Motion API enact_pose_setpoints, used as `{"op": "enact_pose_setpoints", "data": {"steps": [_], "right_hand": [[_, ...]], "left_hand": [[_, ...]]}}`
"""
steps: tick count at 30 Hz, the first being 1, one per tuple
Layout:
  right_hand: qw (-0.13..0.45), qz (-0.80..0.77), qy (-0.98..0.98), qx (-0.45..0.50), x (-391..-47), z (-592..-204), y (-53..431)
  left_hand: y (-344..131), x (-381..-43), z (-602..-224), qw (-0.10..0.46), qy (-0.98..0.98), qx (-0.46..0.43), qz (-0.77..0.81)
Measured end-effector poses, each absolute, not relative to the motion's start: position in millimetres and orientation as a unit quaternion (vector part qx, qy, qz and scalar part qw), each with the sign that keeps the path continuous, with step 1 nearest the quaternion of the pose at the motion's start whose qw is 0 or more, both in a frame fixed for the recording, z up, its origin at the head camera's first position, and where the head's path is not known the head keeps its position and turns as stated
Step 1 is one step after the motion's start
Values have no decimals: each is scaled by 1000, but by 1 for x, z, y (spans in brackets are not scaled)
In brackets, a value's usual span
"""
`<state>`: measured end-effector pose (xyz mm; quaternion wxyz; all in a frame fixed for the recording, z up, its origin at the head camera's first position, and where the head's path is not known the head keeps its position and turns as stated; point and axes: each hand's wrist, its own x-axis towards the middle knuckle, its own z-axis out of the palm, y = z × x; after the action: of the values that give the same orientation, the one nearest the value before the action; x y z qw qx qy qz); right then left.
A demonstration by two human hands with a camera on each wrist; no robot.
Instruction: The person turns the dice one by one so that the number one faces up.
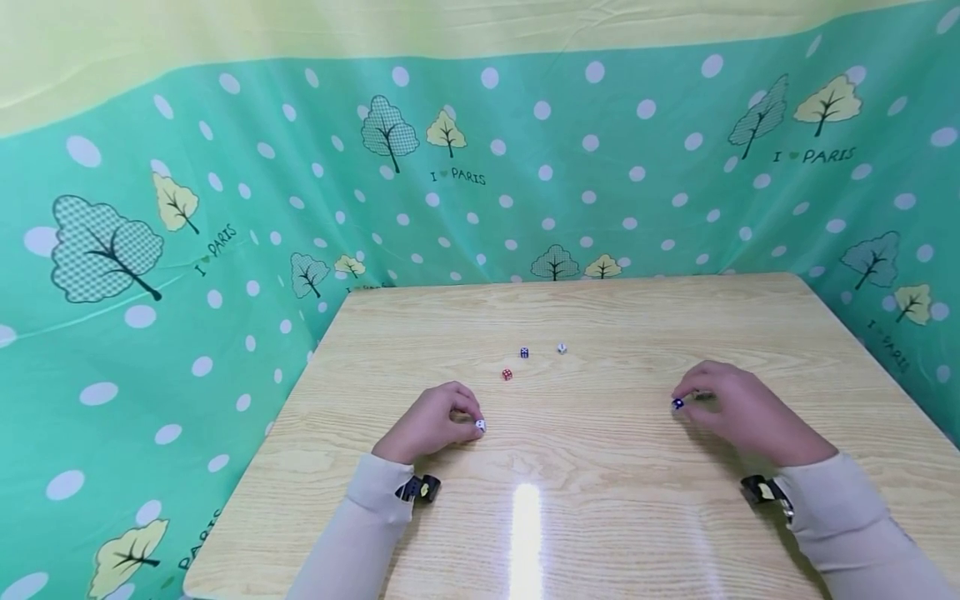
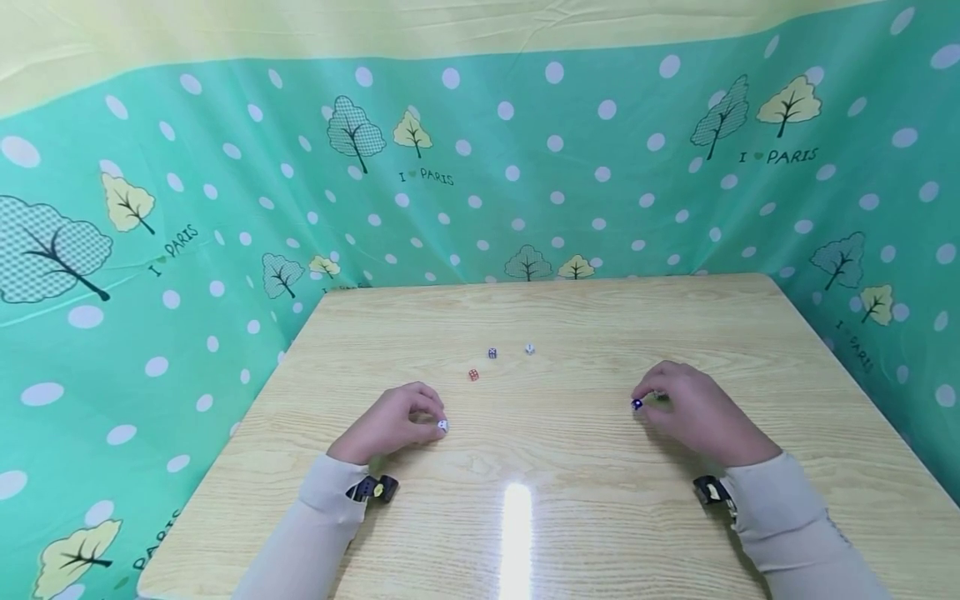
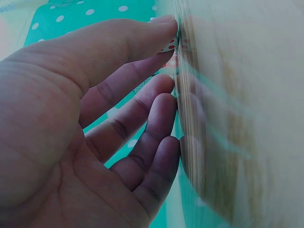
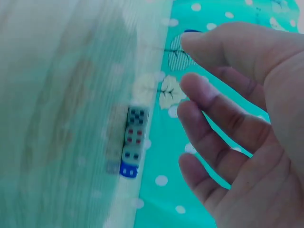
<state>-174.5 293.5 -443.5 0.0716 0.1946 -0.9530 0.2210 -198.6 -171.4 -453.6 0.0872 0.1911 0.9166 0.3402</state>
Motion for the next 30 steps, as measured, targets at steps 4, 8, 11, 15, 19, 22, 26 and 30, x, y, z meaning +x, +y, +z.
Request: {"op": "enact_pose_setpoints", "data": {"steps": [4, 8, 11, 15, 19, 22, 26, 30], "right_hand": [[82, 222, -955, 176, -178, -443, 305], [76, 217, -961, 153, -182, -445, 315], [77, 215, -964, 134, -185, -449, 323], [84, 221, -966, 103, -187, -453, 335], [87, 230, -967, 74, -188, -456, 346], [82, 233, -967, 60, -188, -459, 354], [75, 237, -967, 50, -188, -461, 360], [71, 241, -967, 44, -188, -462, 363]], "left_hand": [[-171, -198, -453, 87, 916, 192, 341], [-171, -198, -452, 85, 915, 193, 343], [-171, -198, -452, 85, 915, 192, 345], [-171, -198, -452, 87, 915, 190, 345], [-171, -198, -453, 89, 916, 188, 342], [-171, -198, -454, 88, 917, 189, 340], [-171, -197, -454, 88, 917, 189, 340], [-171, -197, -454, 88, 917, 188, 341]]}}
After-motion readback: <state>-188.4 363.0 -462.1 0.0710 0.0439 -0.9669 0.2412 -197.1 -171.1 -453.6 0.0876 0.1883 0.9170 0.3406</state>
